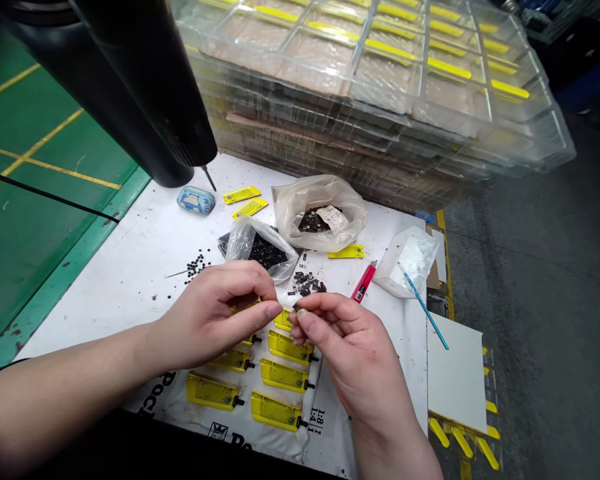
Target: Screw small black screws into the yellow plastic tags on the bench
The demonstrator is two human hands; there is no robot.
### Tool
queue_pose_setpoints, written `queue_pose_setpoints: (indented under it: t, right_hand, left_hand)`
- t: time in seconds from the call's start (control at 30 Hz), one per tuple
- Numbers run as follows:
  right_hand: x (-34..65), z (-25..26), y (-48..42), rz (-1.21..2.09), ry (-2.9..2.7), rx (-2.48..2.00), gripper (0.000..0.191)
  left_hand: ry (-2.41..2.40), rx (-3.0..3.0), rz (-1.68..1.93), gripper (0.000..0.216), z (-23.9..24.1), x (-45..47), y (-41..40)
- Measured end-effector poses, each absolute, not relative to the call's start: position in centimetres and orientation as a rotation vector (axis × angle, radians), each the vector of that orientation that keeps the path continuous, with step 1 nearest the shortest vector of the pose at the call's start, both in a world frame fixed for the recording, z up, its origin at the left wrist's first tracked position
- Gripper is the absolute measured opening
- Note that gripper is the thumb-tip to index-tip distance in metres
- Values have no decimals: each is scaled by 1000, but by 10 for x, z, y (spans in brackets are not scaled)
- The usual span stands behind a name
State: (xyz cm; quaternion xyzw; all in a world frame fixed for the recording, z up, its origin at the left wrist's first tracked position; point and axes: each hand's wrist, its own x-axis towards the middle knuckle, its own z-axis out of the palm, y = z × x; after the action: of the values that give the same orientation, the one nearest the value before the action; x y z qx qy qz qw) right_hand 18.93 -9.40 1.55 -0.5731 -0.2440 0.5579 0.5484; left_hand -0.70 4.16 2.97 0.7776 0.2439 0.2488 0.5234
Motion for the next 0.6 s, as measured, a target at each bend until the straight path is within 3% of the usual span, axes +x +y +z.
queue_pose_setpoints:
  t: [0.13,0.3,0.5,0.6]
  right_hand:
    - [183,17,-98,1137,-808,-1558,22]
    - [178,21,-97,1056,-950,-1669,24]
    - [198,17,-95,256,-1302,-2145,27]
    - [204,18,-97,154,-1347,-2161,29]
  left_hand:
    - [603,1582,371,22,28,-5,37]
    - [596,1402,337,24,25,-4,35]
    - [844,1801,626,25,35,-13,57]
    - [895,1991,750,19,36,-15,63]
